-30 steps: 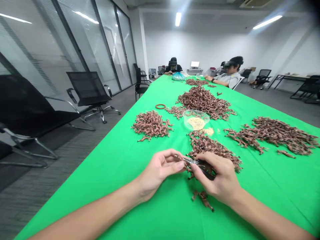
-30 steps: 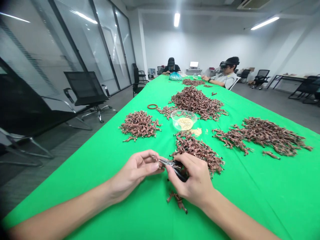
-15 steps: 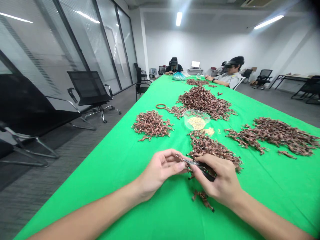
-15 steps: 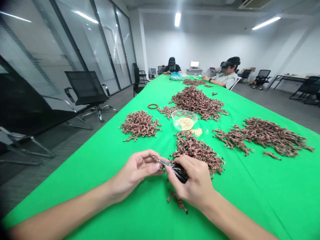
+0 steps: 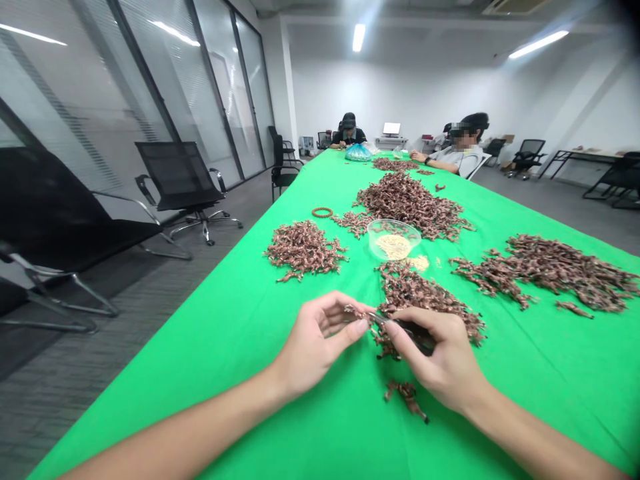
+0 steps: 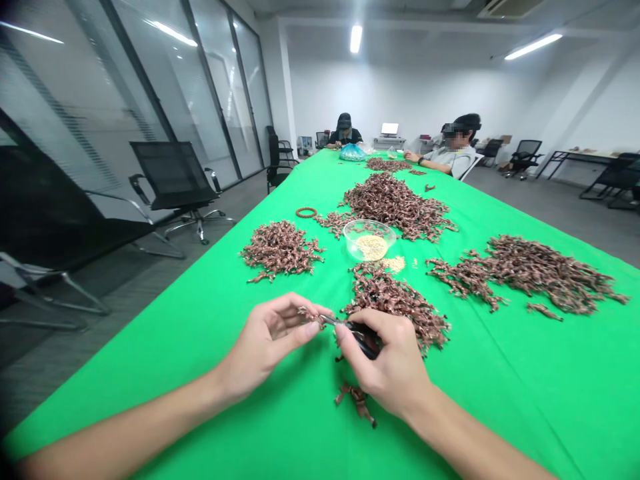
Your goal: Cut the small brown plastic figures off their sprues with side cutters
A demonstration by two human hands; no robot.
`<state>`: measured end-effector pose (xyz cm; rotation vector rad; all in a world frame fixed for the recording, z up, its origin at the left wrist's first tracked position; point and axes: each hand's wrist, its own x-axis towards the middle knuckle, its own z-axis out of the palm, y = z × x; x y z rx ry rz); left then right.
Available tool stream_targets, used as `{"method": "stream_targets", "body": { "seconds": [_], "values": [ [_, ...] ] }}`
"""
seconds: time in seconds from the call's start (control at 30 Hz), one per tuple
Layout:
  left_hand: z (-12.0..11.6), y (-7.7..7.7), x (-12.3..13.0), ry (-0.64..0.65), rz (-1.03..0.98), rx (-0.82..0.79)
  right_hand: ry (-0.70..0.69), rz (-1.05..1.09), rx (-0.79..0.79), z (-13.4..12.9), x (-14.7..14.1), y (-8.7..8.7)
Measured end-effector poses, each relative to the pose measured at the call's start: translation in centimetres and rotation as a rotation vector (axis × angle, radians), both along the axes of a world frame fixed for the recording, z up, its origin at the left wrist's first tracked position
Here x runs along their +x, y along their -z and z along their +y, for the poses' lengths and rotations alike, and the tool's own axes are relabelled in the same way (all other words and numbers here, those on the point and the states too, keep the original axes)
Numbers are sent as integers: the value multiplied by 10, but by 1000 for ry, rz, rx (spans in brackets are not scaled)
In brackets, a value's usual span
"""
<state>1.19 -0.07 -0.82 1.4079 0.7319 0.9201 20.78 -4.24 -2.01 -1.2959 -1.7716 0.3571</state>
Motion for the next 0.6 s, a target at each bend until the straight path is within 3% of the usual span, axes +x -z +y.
{"method": "stream_targets", "body": {
  "seconds": [0.6],
  "values": [
    [1,2,-1,21,31,45,-16,-62,-51,-3,0,-4]
  ]
}}
